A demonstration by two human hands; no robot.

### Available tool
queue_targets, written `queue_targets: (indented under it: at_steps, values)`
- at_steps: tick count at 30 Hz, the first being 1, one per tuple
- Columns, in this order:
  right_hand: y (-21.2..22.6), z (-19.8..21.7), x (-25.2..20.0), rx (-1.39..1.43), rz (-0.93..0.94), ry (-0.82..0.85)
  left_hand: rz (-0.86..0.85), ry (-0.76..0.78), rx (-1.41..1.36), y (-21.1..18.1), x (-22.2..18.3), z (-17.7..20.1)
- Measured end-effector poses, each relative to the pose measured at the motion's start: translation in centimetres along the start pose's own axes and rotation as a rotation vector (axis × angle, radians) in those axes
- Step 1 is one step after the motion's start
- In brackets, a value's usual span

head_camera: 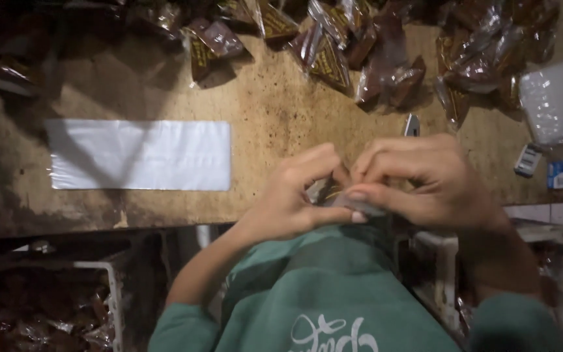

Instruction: Packaging individually wrapped triangular food items into larger plastic bags and stapling them shut at a high speed.

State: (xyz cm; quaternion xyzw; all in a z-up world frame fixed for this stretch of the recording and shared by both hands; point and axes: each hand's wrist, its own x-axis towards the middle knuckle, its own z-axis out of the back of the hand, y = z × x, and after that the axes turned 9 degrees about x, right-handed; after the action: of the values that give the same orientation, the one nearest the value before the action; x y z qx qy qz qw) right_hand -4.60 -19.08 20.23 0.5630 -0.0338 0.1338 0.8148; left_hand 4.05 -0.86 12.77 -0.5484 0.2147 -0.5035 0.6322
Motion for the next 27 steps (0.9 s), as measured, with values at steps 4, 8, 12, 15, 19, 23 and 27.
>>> queue_targets:
  at_steps: [4, 8, 12, 15, 19, 23, 27]
  values:
    - [2.1, 0.4, -1.3, 0.111, -0.07, -0.177, -0.075, -0.185, 0.068, -0.5, 1.1, -1.1]
    - [-2.6, -0.3, -3.8, 0.003, -0.116, -0.287, -0.067, -0.376, 0.165, -0.8, 1.5, -2.3]
    - [-3.2, -0.8, -4.9, 0.063, -0.011, -0.52, 0.075, -0.378, 0.127, -1.0, 1.2, -4.0]
    - [-1.3, -0.8, -4.3, -0.296, -0.149, -0.315, 0.068, -0.47, 0.238, -1.0, 1.3, -4.6]
    - [-1.0, 0.0, -4.9, -0.231, -0.217, -0.187, 0.018, -0.468, -0.032, 0.6, 0.9, -6.1]
    - [-1.2, -0.5, -5.0, -0.163, -0.049, -0.302, -0.096, -0.448, 0.135, 1.3, 0.3, -6.5]
    - [-1.8, -0.9, -4.6, -0.345, -0.111, -0.328, -0.052, -0.504, 0.213, -0.2, 1.8, -6.0]
